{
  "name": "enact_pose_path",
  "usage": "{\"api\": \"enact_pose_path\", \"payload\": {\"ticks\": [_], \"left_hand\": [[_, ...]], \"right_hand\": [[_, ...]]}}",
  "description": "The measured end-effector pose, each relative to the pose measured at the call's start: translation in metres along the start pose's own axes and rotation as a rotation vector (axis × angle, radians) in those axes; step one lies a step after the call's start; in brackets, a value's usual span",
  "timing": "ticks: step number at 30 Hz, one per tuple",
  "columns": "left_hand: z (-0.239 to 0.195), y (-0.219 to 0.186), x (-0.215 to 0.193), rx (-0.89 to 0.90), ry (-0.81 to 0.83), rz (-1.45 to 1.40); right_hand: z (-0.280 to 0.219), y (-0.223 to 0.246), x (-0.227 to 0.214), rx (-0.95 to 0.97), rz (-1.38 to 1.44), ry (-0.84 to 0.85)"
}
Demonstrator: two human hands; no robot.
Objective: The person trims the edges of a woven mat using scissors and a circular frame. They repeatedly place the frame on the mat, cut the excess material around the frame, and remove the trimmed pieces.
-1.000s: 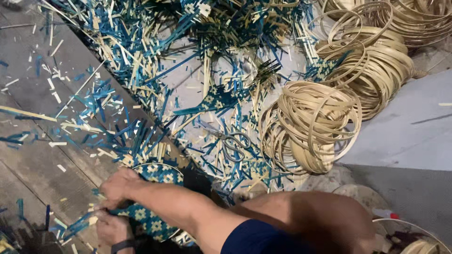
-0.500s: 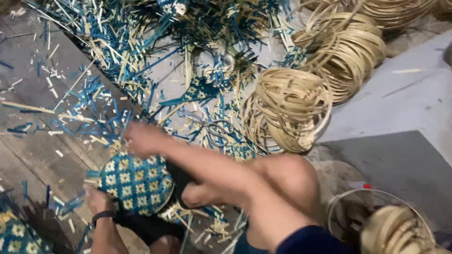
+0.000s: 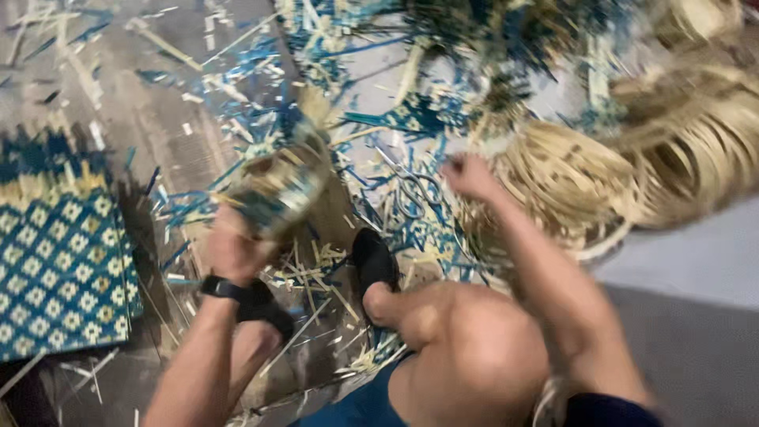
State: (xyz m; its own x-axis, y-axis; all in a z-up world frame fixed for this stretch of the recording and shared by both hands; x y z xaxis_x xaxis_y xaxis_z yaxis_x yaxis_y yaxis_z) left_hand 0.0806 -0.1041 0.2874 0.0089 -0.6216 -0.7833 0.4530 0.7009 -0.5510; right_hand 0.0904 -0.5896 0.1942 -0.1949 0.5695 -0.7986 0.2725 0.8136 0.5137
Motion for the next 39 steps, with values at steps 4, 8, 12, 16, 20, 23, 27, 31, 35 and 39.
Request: {"api": "enact_pose_path", "payload": {"ticks": [4, 8, 12, 16, 20, 23, 27, 31, 35, 39], "left_hand": [[-0.053, 0.041, 0.103, -0.136, 0.582, 0.311], [-0.110, 0.113, 0.118, -0.404, 0.473, 0.247], [-0.076, 0.149, 0.122, -0.661, 0.203, -0.015], [-0.063, 0.126, 0.186, -1.401, 0.073, -0.172], [-0.014, 0.092, 0.180, -1.042, 0.201, 0.142], [-0.009, 0.082, 0.155, -0.920, 0.022, 0.089], [-0.026, 0.080, 0.159, -1.238, 0.033, 0.057], [-0.012, 0.061, 0.164, -1.141, 0.057, 0.121], [-0.014, 0.060, 0.163, -1.152, 0.125, 0.148], [-0.008, 0.059, 0.165, -1.118, 0.161, 0.178]], "right_hand": [[0.017, -0.069, 0.152, 0.152, 0.036, 0.161], [0.021, -0.088, 0.182, 0.012, -0.152, -0.032], [0.046, -0.107, 0.177, 0.184, -0.100, -0.013], [0.040, -0.109, 0.179, 0.208, -0.106, 0.275], [0.006, -0.081, 0.171, 0.188, 0.022, 0.294], [-0.043, -0.047, 0.169, 0.106, 0.084, 0.290], [-0.064, 0.036, 0.170, -0.333, 0.165, 0.318], [-0.031, 0.040, 0.207, -0.009, 0.024, 0.348], [-0.026, 0.035, 0.192, 0.102, -0.181, 0.166], [-0.016, 0.053, 0.178, -0.044, -0.230, 0.048]]}}
Point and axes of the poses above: each hand's wrist, its own z-axis towards the middle knuckle, its own x-axis out of the palm, y = z × x, the point moved 10 cm from there along z, towards the middle knuckle, and after that the axes turned 5 degrees about y, right-handed, at the moved point
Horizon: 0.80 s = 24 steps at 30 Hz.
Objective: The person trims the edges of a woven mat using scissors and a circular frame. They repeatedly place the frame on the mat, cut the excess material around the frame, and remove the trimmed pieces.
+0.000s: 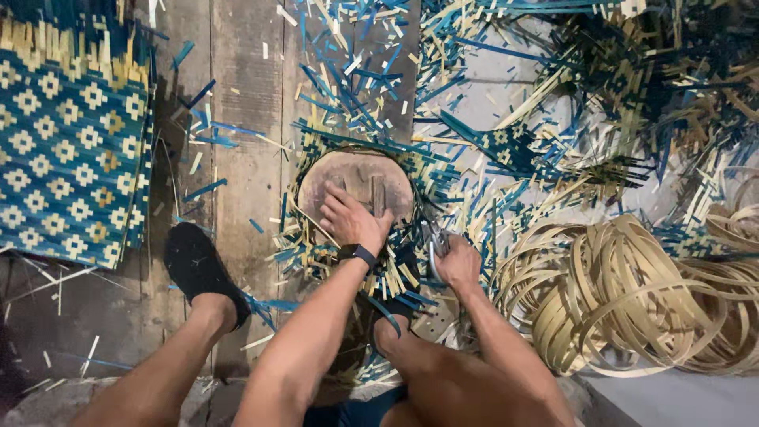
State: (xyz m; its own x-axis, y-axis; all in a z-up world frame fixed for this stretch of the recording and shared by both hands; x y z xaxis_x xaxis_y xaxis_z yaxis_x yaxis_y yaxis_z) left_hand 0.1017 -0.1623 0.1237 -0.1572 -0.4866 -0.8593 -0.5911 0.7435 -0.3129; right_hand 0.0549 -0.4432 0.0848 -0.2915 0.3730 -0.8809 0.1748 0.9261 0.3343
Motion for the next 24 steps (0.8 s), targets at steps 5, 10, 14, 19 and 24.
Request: {"api": "enact_pose_path", "payload": {"ticks": [5, 10, 14, 19, 24], "left_hand": [[0.001, -0.006, 0.005, 0.123, 0.050, 0.030], [0.007, -0.013, 0.009, 0.248, 0.110, 0.045], [0.006, -0.011, 0.010, 0.250, 0.156, 0.048], [0.012, -0.016, 0.003, 0.364, 0.168, 0.118], [0.007, -0.006, 0.013, 0.431, 0.236, 0.135]], "right_hand": [[0.023, 0.036, -0.034, -0.233, -0.235, -0.295], [0.046, 0.002, -0.033, 0.022, -0.204, 0.090], [0.056, 0.060, -0.056, -0.418, -0.328, -0.305], [0.088, 0.028, -0.035, -0.298, -0.352, -0.002], [0.081, 0.034, -0.038, -0.330, -0.340, -0.093]]}}
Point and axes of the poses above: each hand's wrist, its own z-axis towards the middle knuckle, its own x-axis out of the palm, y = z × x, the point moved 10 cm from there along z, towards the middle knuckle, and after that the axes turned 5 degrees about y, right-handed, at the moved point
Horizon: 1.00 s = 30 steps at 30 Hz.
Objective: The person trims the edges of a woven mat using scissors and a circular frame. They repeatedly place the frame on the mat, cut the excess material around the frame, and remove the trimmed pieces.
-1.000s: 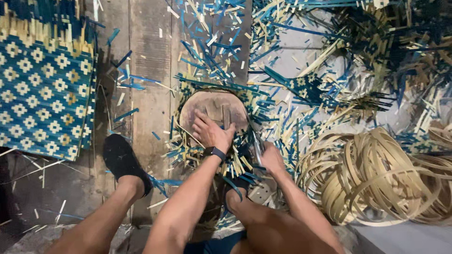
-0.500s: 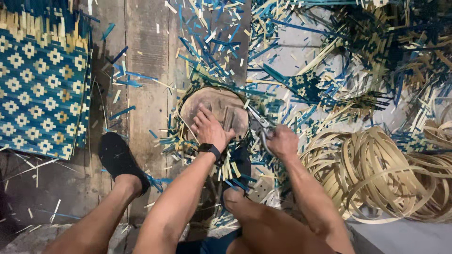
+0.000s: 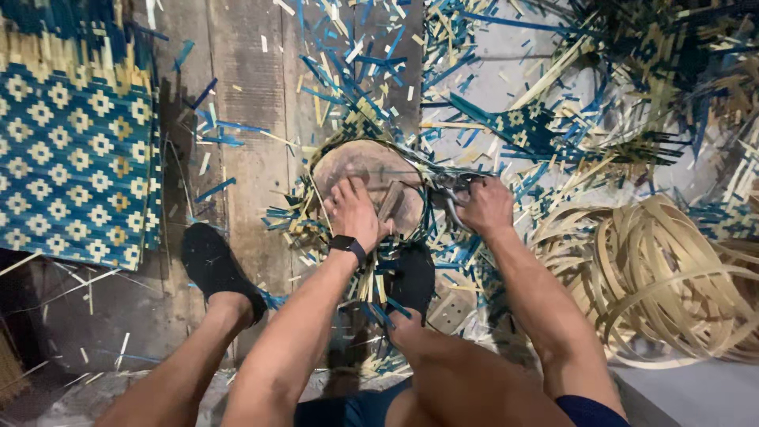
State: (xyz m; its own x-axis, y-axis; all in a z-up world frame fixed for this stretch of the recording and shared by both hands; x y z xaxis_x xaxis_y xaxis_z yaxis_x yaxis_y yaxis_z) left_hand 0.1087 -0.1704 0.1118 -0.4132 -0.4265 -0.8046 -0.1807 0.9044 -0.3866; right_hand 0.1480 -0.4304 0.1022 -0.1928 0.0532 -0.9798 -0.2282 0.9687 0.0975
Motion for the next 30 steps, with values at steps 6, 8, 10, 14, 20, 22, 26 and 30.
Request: {"api": "enact_pose_path", "payload": {"ticks": [6, 8, 10, 14, 20, 22, 26, 30], "left_hand": [[0.004, 0.004, -0.005, 0.028, 0.004, -0.058], [0.003, 0.000, -0.003, 0.092, 0.037, -0.046], [0.001, 0.002, -0.003, 0.126, 0.051, -0.036], [0.002, 0.003, -0.006, 0.147, 0.028, -0.033], [0.000, 0.000, -0.003, 0.283, 0.031, 0.086], [-0.001, -0.002, -0.002, 0.323, 0.034, 0.079], [-0.004, -0.001, -0.005, 0.312, 0.046, 0.058], [-0.002, -0.003, -0.003, 0.276, 0.093, 0.034]], "right_hand": [[0.028, 0.005, 0.014, -0.024, 0.001, 0.019], [0.020, -0.007, 0.004, -0.080, 0.070, 0.040], [0.022, -0.005, 0.001, -0.049, 0.005, 0.050], [0.037, 0.032, -0.023, -0.159, -0.006, -0.180], [0.041, 0.005, 0.016, -0.089, 0.016, 0.154], [0.036, 0.002, 0.021, -0.043, 0.020, 0.203], [0.026, 0.024, -0.012, -0.070, 0.056, 0.049], [0.018, 0.035, -0.032, -0.040, -0.011, 0.087]]}}
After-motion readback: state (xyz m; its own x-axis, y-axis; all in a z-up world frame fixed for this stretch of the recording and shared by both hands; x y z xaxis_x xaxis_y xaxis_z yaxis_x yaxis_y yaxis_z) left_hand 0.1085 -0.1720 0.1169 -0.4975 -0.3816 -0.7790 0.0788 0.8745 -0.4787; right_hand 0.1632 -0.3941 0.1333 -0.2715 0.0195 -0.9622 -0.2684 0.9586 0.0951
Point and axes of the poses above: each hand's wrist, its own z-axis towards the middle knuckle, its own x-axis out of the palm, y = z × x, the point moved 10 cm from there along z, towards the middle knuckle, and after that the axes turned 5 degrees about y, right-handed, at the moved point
